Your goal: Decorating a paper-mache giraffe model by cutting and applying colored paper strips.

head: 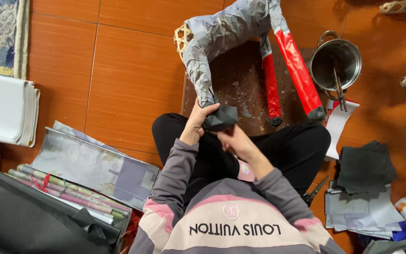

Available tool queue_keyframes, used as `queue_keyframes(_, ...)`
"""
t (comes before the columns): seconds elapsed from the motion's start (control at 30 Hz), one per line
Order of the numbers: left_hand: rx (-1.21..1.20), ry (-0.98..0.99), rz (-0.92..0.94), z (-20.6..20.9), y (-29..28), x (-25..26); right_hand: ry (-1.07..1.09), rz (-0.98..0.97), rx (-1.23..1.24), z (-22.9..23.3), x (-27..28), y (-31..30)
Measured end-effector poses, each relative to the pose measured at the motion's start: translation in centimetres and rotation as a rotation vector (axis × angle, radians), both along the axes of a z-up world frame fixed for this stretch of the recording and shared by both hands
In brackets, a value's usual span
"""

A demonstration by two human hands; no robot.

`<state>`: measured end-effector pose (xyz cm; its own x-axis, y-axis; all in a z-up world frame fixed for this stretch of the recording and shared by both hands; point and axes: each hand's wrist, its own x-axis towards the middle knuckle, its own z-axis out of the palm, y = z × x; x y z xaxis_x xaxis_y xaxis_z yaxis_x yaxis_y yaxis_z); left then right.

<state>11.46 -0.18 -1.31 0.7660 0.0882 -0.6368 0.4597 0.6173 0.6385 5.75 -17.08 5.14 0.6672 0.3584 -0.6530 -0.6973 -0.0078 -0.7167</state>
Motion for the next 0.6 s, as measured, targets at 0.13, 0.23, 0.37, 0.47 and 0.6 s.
queue_keyframes(0.13, 0.021, -0.026, -0.023, 1.1, 0.2, -0.1, 0.043, -0.431, 0.096, -0.4, 3.0, 3.4)
queue_keyframes(0.23, -0.009, -0.053, -0.050, 2.2, 0.6, -0.1, 0.090, -0.444, 0.074, -0.3, 4.6, 4.3)
queue_keyframes(0.37, 0.014, -0.075, -0.129, 3.1, 0.7, -0.2, -0.057, -0.317, 0.086, 1.3, 5.3, 4.0)
queue_keyframes(0.47, 0.069, -0.109, -0.200, -0.9, 2.3, 0.3, -0.232, -0.278, 0.028, 1.7, 5.3, 3.9)
queue_keyframes(0.6, 0.055, -0.151, -0.262, -0.3, 2.9, 0.2, -0.543, -0.031, -0.551, 4.2, 6.7, 4.0)
